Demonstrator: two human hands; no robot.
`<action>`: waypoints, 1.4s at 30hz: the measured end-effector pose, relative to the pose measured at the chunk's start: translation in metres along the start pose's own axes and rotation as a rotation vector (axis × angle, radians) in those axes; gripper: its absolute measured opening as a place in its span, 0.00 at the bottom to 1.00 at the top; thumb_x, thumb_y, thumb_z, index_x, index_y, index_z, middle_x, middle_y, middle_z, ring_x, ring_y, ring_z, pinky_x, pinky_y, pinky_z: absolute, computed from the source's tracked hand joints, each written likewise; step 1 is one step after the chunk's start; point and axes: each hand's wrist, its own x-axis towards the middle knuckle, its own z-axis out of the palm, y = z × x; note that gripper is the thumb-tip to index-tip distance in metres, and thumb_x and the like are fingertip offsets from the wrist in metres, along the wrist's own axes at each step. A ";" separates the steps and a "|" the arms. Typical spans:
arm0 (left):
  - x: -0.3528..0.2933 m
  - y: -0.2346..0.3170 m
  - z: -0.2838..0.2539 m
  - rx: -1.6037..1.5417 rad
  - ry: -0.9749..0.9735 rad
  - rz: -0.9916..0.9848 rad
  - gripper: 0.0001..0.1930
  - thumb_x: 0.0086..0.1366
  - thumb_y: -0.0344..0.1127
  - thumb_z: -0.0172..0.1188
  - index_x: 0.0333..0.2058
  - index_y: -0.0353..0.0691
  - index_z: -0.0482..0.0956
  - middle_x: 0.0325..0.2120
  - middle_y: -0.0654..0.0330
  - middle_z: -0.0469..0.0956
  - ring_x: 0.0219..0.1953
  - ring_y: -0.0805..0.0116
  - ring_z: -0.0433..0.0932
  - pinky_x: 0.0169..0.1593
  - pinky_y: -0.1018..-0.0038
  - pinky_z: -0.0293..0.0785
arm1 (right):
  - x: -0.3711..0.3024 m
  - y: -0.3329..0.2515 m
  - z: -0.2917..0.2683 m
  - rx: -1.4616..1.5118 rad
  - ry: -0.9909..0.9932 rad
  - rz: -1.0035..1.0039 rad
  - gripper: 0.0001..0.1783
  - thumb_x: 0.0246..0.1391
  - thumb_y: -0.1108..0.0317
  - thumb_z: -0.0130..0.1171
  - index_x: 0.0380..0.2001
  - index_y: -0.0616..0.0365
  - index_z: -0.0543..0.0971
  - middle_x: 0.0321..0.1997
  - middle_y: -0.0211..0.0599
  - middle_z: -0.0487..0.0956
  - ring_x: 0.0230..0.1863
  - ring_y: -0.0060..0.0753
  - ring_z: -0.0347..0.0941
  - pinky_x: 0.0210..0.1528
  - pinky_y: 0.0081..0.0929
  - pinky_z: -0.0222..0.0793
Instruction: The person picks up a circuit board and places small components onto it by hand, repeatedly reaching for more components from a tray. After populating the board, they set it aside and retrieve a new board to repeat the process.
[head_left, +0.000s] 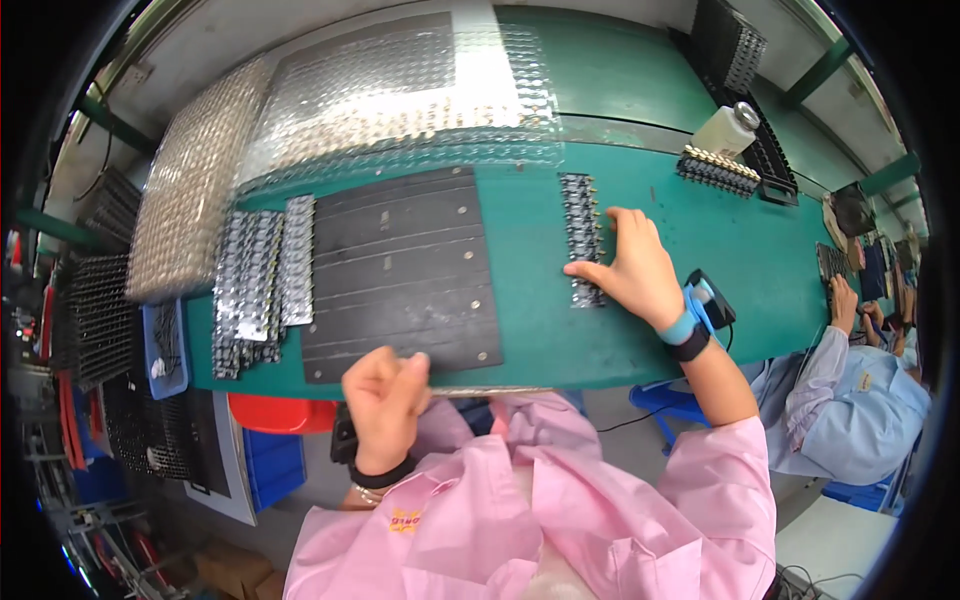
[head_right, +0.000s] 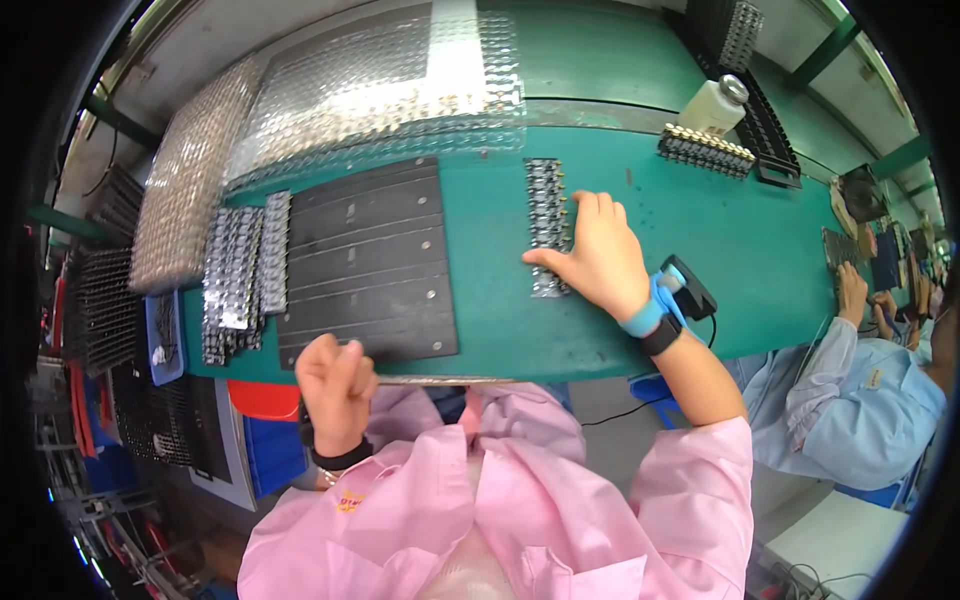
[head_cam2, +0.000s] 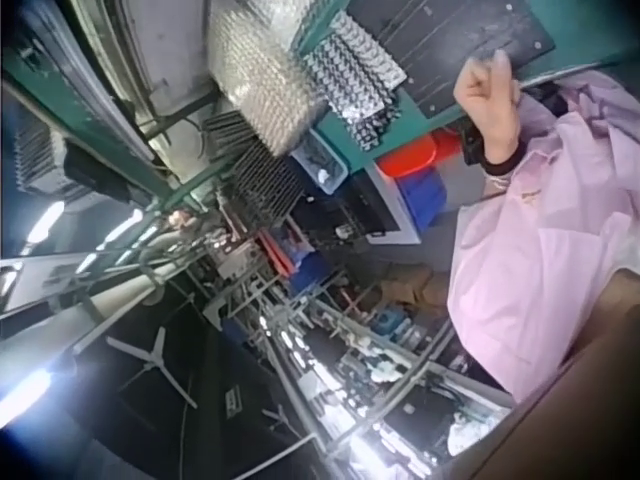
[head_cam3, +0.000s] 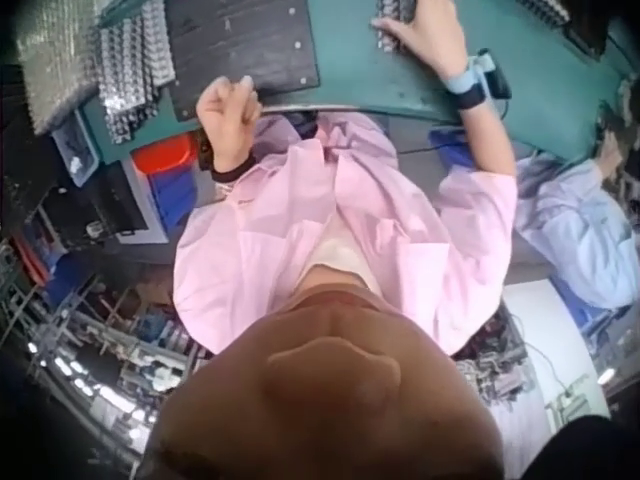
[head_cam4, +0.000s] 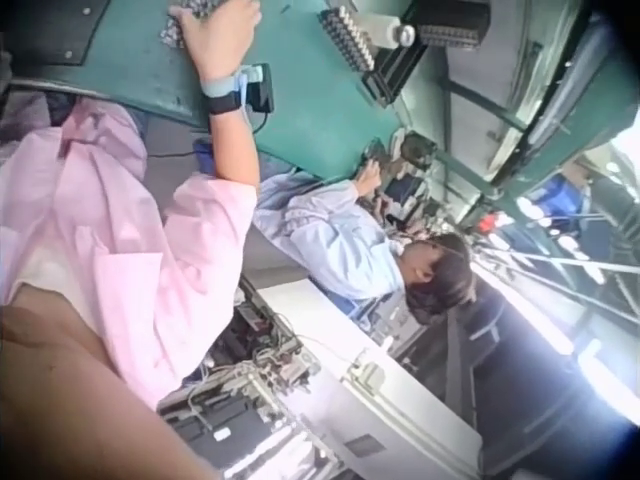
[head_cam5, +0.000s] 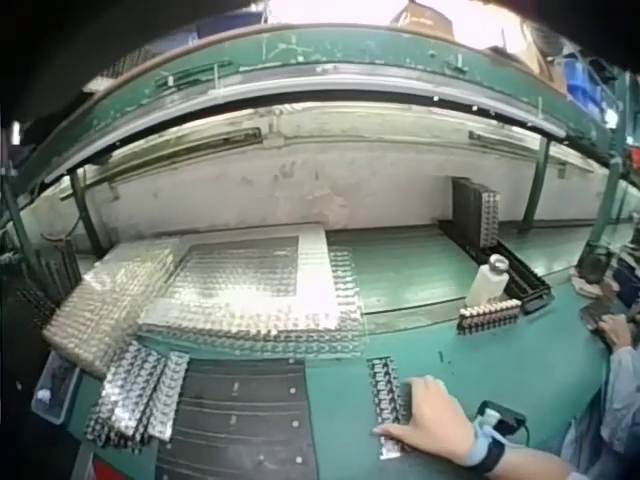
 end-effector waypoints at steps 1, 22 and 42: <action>-0.001 -0.001 -0.001 0.005 0.003 0.003 0.18 0.58 0.23 0.47 0.15 0.46 0.50 0.09 0.73 0.50 0.09 0.85 0.46 0.12 0.82 0.40 | 0.005 -0.003 0.002 0.062 -0.070 0.082 0.29 0.34 0.60 0.65 0.37 0.69 0.68 0.33 0.42 0.70 0.33 0.32 0.67 0.35 0.25 0.65; -0.001 -0.004 -0.074 -0.239 0.022 0.159 0.12 0.60 0.40 0.50 0.31 0.37 0.62 0.31 0.53 0.71 0.36 0.65 0.71 0.42 0.70 0.68 | 0.087 -0.160 -0.007 0.504 -0.531 -0.316 0.22 0.38 0.71 0.62 0.40 0.59 0.68 0.40 0.36 0.67 0.39 0.30 0.65 0.41 0.25 0.62; 0.008 0.004 -0.090 -0.215 0.236 0.032 0.08 0.61 0.36 0.47 0.34 0.38 0.63 0.24 0.59 0.68 0.23 0.72 0.68 0.24 0.77 0.67 | 0.087 -0.049 0.019 -0.124 0.027 -0.439 0.11 0.34 0.79 0.55 0.26 0.60 0.69 0.26 0.39 0.68 0.29 0.42 0.65 0.30 0.31 0.62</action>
